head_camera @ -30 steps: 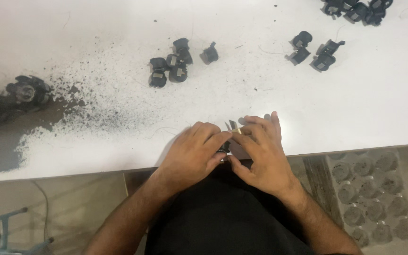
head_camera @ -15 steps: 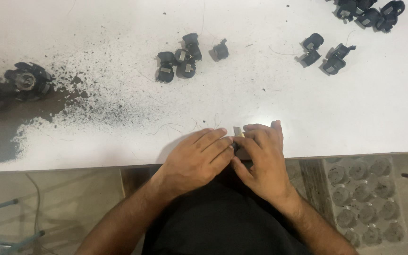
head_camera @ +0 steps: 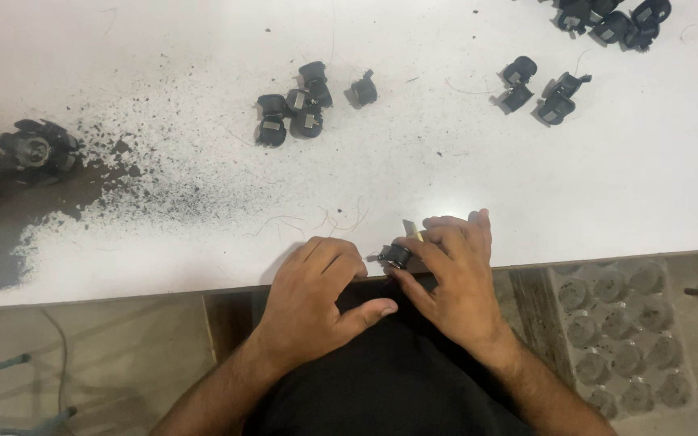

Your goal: The person sits at a white workbench and assembles small black plastic components one at a time, holding each piece and using a small hand tool to press or fit parts together, then sets the finished piece on the table. Finished pieces accumulate in a pile, and at the end the person reaches toward a large pile of components next to a tray.

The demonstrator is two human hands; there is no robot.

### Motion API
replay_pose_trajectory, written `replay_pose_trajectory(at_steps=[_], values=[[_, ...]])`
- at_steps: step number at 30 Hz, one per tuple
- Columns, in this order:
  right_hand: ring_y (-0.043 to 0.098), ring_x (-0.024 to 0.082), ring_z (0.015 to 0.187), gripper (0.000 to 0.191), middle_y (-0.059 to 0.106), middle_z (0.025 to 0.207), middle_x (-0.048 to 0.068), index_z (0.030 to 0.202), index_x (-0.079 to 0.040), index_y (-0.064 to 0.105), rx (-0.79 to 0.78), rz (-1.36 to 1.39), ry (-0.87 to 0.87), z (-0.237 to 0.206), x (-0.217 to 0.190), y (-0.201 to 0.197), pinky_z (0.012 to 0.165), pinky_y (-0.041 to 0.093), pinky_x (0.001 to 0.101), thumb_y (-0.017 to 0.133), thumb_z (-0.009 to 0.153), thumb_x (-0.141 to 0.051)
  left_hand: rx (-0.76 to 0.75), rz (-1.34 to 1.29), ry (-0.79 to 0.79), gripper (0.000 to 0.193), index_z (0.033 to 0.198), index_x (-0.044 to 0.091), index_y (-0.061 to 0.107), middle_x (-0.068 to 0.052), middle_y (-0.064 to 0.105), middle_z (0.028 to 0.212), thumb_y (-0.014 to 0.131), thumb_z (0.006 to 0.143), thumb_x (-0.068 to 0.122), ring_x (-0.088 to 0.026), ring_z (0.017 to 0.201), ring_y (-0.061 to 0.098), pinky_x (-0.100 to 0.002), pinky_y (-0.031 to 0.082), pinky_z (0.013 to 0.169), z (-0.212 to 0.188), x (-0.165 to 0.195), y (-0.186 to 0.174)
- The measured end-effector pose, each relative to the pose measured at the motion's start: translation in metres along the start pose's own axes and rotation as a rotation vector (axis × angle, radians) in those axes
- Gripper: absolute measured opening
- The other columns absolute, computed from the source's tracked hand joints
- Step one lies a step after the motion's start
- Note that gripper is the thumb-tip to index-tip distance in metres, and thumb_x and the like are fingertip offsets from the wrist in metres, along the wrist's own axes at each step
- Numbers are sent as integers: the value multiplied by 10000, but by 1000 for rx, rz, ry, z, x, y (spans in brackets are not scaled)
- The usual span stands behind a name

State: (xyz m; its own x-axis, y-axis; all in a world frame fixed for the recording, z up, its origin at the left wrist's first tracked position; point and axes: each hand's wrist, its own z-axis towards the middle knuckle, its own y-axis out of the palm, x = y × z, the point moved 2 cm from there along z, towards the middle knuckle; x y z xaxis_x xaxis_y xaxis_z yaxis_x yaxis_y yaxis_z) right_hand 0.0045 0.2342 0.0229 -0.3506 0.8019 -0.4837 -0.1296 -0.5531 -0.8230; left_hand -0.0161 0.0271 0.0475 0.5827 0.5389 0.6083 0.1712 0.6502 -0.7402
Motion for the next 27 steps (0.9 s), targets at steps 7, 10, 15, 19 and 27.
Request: replay_pose_trajectory(at_steps=[7, 10, 15, 19, 27], values=[[513, 305, 1188, 495, 562, 1077, 83, 1181, -95, 728, 42, -5, -15, -3, -2, 9, 1190, 178, 719, 881, 738, -253, -182, 45, -162, 560, 727, 38, 677, -84, 577, 761, 815, 743, 580, -249, 751, 560, -446, 460, 726, 9, 5, 13], [518, 304, 1197, 502, 562, 1090, 86, 1193, -88, 732, 59, 8, -22, -5, -3, 11, 1207, 171, 712, 884, 736, -228, -136, 22, -152, 277, 828, 76, 711, -49, 590, 785, 742, 906, 340, -220, 753, 584, -435, 460, 717, 10, 7, 23], [537, 286, 1176, 482, 575, 1087, 79, 1167, -78, 734, 97, 9, -17, -6, -5, 17, 1215, 182, 703, 885, 731, -216, -7, -23, -98, 182, 843, 61, 683, -58, 582, 790, 707, 940, 213, -239, 743, 584, -406, 463, 679, 2, 2, 19], [536, 273, 1123, 456, 572, 1056, 78, 1132, -62, 738, 140, 6, -20, -9, -3, 24, 1195, 179, 707, 899, 755, -262, -118, 110, -178, 222, 781, 80, 672, -50, 578, 736, 739, 910, 248, -231, 717, 587, -414, 452, 650, -2, -4, 10], [638, 266, 1187, 268, 623, 1053, 45, 1145, -80, 616, 359, 264, -160, -35, 12, 16, 1331, 223, 638, 740, 909, -48, 68, 88, -90, 423, 976, 40, 663, -99, 609, 979, 821, 814, 397, -269, 903, 580, -430, 443, 791, -10, 12, -4]])
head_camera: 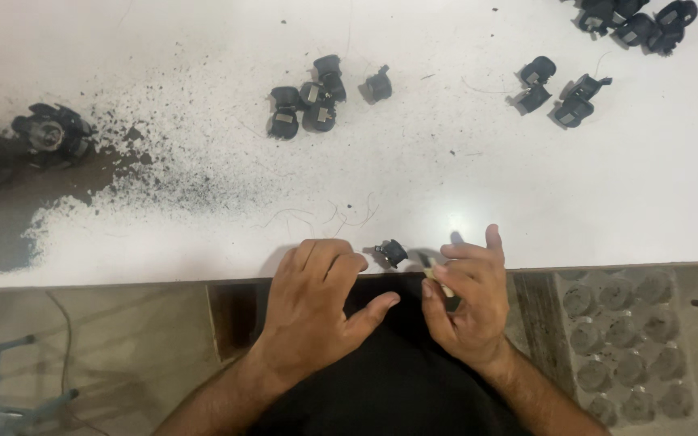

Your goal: The person sits at a white workbench and assembles small black plastic components one at a time, holding each piece and using a small hand tool to press or fit parts together, then sets the finished piece on the table. Finished pieces accumulate in a pile, and at the end the person reaches toward a large pile of components next to a tray.

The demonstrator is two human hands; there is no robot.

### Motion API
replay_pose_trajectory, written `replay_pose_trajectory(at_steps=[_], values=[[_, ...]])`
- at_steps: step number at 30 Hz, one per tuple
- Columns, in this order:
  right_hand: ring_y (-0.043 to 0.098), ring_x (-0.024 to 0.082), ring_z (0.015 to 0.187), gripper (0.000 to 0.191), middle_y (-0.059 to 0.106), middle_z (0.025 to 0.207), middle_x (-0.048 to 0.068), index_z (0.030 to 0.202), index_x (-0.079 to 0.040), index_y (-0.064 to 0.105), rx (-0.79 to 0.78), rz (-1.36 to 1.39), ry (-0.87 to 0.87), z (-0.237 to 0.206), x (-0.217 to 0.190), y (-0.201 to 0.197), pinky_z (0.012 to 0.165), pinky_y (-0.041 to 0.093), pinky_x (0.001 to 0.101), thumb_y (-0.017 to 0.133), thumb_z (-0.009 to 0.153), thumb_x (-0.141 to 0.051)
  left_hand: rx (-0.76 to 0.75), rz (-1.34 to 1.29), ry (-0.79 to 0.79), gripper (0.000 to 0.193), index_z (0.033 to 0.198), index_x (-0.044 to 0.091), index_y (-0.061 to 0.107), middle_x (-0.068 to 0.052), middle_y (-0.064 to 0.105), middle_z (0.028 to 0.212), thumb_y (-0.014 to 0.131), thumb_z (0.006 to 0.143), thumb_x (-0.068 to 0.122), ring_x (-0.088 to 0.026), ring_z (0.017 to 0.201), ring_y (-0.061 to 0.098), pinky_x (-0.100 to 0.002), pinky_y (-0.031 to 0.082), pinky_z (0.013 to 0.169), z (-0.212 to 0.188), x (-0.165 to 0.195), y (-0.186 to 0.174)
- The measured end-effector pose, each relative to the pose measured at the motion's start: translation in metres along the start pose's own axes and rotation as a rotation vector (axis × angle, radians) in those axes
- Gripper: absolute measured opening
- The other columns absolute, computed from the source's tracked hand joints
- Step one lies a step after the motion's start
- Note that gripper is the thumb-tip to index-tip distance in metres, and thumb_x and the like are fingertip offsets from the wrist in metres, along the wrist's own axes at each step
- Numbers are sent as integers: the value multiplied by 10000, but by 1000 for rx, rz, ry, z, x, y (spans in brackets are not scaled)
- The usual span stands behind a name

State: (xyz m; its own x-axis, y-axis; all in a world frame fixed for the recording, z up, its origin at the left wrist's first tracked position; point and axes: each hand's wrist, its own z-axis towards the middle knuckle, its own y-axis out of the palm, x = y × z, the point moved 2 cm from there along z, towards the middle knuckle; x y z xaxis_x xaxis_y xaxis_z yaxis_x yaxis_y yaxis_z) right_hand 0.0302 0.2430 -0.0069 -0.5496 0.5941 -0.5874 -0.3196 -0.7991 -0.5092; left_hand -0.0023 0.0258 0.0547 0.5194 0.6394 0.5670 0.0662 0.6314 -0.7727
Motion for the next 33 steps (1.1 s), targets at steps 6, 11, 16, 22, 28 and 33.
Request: replay_pose_trajectory(at_steps=[6, 11, 16, 22, 28, 33], values=[[668, 288, 1134, 330, 689, 972, 63, 1038, -89, 591, -80, 2, -12, -6, -5, 18, 1250, 241, 637, 789, 790, 3, 74, 51, 5, 224, 1029, 79, 701, -54, 651, 1079, 775, 886, 235, -236, 1035, 613, -434, 455, 924, 3, -7, 30], [677, 287, 1128, 327, 700, 962, 77, 1030, -81, 614, -79, -30, 19, -3, -7, 24, 1225, 312, 622, 806, 784, 16, 152, 39, 23, 163, 1060, 113, 732, -22, 659, 1102, 768, 912, 173, -207, 1047, 609, -434, 451, 926, -6, -12, 42], [688, 296, 1117, 313, 677, 944, 78, 1009, -73, 607, -87, 0, 20, -5, -6, 26, 1215, 340, 645, 798, 780, 24, 241, 48, 94, 172, 1050, 111, 731, -54, 640, 1193, 783, 899, 174, -235, 1136, 585, -445, 448, 1005, -11, -17, 46], [705, 294, 1093, 299, 677, 942, 74, 1004, -67, 623, -67, 31, 28, -4, -5, 26, 1197, 385, 646, 799, 786, 37, 254, 133, 265, 143, 1025, 101, 729, -72, 616, 1261, 799, 903, 124, -238, 1250, 568, -469, 438, 1117, -11, -23, 53], [693, 294, 1103, 303, 690, 960, 79, 999, -76, 621, -93, 42, 28, -2, -5, 25, 1194, 358, 670, 796, 774, 28, 316, 118, 280, 153, 1045, 135, 729, -48, 600, 1251, 824, 925, 134, -219, 1241, 557, -466, 426, 1129, -14, -21, 56], [694, 277, 1108, 291, 675, 938, 55, 998, -89, 622, -99, 35, 34, -5, -4, 26, 1219, 344, 659, 791, 795, 34, 250, 66, 143, 114, 1012, 119, 744, -44, 615, 1227, 783, 911, 157, -223, 1233, 567, -476, 385, 1146, -11, -25, 56]])
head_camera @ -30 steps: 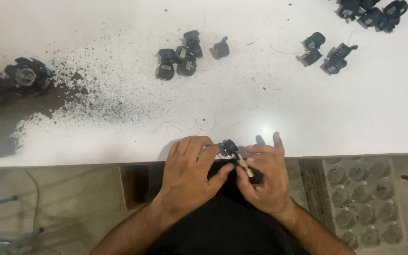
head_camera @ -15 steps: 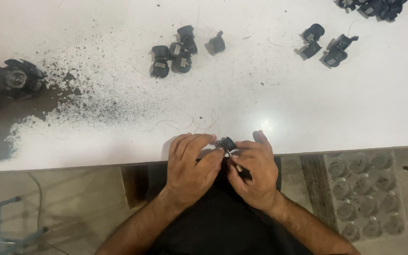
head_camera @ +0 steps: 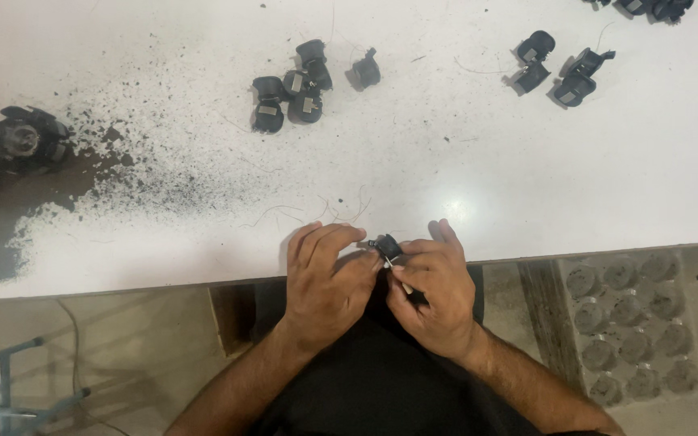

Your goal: The person sits at a white workbench and assembles small black plastic components one at a time, holding each piece and using a small hand tool to press or fit parts together, then sets the finished piece on the table. Finished pieces accumulate in a pile, and at the end the person reaches toward a large pile of components next to a tray.

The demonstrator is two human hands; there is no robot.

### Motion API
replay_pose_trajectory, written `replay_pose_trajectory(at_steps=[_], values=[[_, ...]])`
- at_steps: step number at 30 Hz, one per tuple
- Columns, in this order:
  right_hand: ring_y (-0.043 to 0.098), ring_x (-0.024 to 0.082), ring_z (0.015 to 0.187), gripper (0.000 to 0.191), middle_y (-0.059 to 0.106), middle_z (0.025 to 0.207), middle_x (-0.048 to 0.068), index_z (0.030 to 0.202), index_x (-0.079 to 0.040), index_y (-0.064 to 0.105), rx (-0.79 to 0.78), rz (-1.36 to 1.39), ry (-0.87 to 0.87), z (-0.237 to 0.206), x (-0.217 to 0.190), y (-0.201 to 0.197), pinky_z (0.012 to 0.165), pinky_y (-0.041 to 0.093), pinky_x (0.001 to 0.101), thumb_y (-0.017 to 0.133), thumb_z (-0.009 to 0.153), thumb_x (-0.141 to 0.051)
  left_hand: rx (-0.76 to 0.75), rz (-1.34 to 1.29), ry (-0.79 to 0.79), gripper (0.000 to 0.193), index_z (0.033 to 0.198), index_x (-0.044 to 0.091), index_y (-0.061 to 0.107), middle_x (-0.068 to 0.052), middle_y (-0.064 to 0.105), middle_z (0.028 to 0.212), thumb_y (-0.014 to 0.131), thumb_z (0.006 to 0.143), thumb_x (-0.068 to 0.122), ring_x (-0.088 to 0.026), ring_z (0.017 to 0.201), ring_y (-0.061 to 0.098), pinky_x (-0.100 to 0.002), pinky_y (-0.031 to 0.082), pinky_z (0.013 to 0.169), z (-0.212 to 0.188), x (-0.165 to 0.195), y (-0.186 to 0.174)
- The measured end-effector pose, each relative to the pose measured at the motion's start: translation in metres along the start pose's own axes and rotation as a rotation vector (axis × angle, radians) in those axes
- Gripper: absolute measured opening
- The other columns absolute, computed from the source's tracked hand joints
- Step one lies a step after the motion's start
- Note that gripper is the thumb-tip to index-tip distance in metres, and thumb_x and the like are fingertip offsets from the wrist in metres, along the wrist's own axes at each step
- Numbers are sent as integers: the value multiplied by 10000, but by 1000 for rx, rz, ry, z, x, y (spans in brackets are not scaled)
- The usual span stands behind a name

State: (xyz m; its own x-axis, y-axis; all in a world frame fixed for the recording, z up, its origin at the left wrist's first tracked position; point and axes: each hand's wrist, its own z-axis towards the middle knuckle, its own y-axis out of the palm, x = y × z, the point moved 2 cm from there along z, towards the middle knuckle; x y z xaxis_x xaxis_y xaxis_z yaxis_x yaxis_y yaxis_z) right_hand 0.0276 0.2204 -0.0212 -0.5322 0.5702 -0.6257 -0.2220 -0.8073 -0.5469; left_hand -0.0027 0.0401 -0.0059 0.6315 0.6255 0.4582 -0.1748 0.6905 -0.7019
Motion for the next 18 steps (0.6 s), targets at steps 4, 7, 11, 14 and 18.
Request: replay_pose_trajectory(at_steps=[4, 7, 11, 14, 18], values=[[685, 284, 1122, 312, 674, 951, 63, 1015, -82, 610, 20, -7, -29, -4, 3, 2, 1222, 307, 653, 789, 790, 38, -63, -37, -84, 93, 983, 113, 745, -29, 643, 1191, 759, 904, 160, -210, 1220, 575, -489, 348, 1154, 1, 0, 1], [683, 290, 1160, 322, 673, 949, 58, 1023, -86, 595, 25, -24, -86, -8, 3, 3, 1228, 281, 637, 786, 796, 39, -66, -20, -100, 91, 974, 119, 749, -18, 683, 1150, 751, 888, 149, -224, 1242, 580, -513, 306, 1174, 2, 1, 0], [696, 281, 1196, 319, 669, 945, 57, 1043, -71, 580, -7, 22, -145, -11, 3, 5, 1253, 288, 597, 776, 832, 65, -82, -68, -103, 91, 986, 101, 743, -30, 714, 1154, 728, 902, 132, -227, 1265, 593, -526, 278, 1209, 3, 0, -2], [709, 267, 1173, 320, 677, 935, 58, 1045, -64, 585, 20, -12, -153, -9, 3, 9, 1259, 290, 586, 769, 837, 94, -90, -108, -132, 92, 994, 93, 741, -35, 715, 1161, 719, 914, 131, -233, 1270, 594, -526, 273, 1216, 4, -1, -2], [723, 243, 1118, 313, 696, 938, 58, 1032, -68, 612, 33, -47, -156, -5, 0, 9, 1248, 280, 584, 777, 826, 101, -132, -129, -140, 86, 975, 94, 738, -38, 710, 1158, 711, 898, 120, -240, 1271, 588, -554, 257, 1206, 4, -2, -3]])
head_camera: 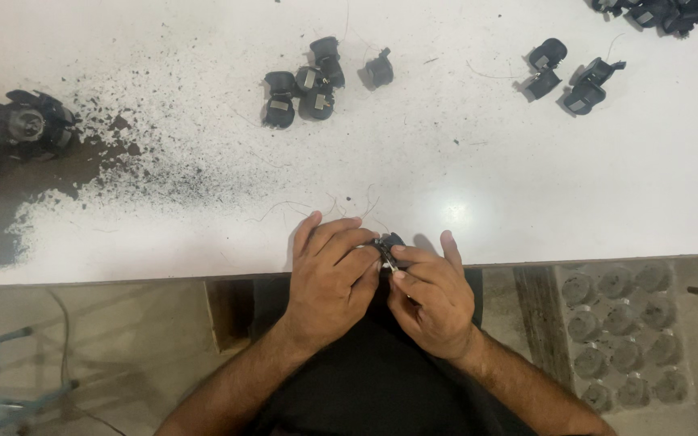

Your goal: The person sits at a white workbench and assembles small black plastic components one at a time, holding each piece and using a small hand tool to press or fit parts together, then sets the finished piece on the table. Finished pieces accumulate in a pile, and at the end the person reaches toward a large pile of components next to a tray.

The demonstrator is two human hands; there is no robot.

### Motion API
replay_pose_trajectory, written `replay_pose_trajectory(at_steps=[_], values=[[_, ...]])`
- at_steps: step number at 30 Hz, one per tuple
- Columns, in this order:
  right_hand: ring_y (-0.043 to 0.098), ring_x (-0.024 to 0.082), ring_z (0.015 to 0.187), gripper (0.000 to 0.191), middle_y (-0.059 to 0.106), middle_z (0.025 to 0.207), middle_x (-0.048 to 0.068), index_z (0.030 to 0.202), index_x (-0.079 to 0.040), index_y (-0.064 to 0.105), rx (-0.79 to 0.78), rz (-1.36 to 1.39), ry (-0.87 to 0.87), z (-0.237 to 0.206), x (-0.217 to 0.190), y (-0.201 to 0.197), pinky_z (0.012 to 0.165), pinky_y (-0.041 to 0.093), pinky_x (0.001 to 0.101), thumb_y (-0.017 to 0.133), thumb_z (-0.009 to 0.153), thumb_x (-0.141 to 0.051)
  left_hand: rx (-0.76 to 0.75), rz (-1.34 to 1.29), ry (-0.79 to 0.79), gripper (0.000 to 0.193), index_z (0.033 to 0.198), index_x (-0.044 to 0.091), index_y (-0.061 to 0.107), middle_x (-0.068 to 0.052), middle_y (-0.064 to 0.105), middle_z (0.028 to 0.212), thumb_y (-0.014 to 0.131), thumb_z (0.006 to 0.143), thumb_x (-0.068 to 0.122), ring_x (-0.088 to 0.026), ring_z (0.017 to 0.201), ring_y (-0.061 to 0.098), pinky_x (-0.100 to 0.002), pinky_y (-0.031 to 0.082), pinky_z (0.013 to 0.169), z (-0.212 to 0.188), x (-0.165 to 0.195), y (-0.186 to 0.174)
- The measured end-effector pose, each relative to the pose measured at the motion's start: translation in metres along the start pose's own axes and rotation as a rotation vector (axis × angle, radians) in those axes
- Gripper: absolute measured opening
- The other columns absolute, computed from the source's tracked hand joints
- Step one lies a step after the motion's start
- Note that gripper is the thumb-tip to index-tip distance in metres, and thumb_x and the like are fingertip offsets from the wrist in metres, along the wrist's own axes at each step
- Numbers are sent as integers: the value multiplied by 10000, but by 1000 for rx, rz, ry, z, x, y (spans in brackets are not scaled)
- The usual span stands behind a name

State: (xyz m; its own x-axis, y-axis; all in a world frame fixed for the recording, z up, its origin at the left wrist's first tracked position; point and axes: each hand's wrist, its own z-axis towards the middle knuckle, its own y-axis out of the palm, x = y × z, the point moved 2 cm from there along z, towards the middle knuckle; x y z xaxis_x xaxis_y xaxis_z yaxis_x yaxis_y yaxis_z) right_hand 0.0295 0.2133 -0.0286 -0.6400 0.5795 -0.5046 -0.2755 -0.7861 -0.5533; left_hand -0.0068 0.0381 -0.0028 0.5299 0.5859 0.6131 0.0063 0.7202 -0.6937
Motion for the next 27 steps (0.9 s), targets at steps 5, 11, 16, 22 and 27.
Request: replay_pose_trajectory(at_steps=[5, 11, 16, 22, 27], values=[[713, 242, 1117, 293, 693, 981, 79, 1005, -64, 640, -42, -23, 39, 5, -3, -1, 1248, 301, 581, 788, 805, 90, -39, -1, 0, 92, 980, 84, 729, -47, 701, 1179, 700, 892, 91, -258, 1292, 576, -578, 263, 1210, 2, -1, -2], [672, 257, 1195, 248, 655, 1027, 51, 1044, -55, 648, -13, 34, 8, 10, -2, -15, 1294, 209, 603, 722, 847, 77, 25, 29, -37, 144, 971, 87, 701, -66, 680, 1183, 741, 840, 128, -285, 1296, 562, -587, 278, 1203, 8, 5, -15], [576, 291, 1248, 270, 599, 1007, 55, 1072, -103, 721, 1, -153, 111, 24, 8, -36, 1293, 111, 612, 739, 818, -14, -2, 44, 55, 348, 1137, 67, 694, -103, 660, 1219, 759, 804, 142, -306, 1297, 559, -608, 252, 1196, 21, 5, -28], [522, 318, 1270, 441, 617, 1093, 87, 1119, -76, 734, -147, -237, 199, 36, 2, -21, 1223, 99, 665, 881, 721, -195, -74, -8, -17, 286, 1068, 81, 720, -66, 667, 1103, 819, 845, 230, -260, 1123, 617, -586, 309, 1176, 34, 10, -16], [541, 295, 1279, 397, 623, 1087, 62, 1102, -71, 731, -145, -225, 158, 33, 3, -17, 1238, 107, 683, 890, 760, -196, -15, 10, -3, 89, 957, 98, 692, -54, 679, 1125, 749, 912, 149, -230, 1135, 640, -586, 336, 1203, 33, 12, -7]])
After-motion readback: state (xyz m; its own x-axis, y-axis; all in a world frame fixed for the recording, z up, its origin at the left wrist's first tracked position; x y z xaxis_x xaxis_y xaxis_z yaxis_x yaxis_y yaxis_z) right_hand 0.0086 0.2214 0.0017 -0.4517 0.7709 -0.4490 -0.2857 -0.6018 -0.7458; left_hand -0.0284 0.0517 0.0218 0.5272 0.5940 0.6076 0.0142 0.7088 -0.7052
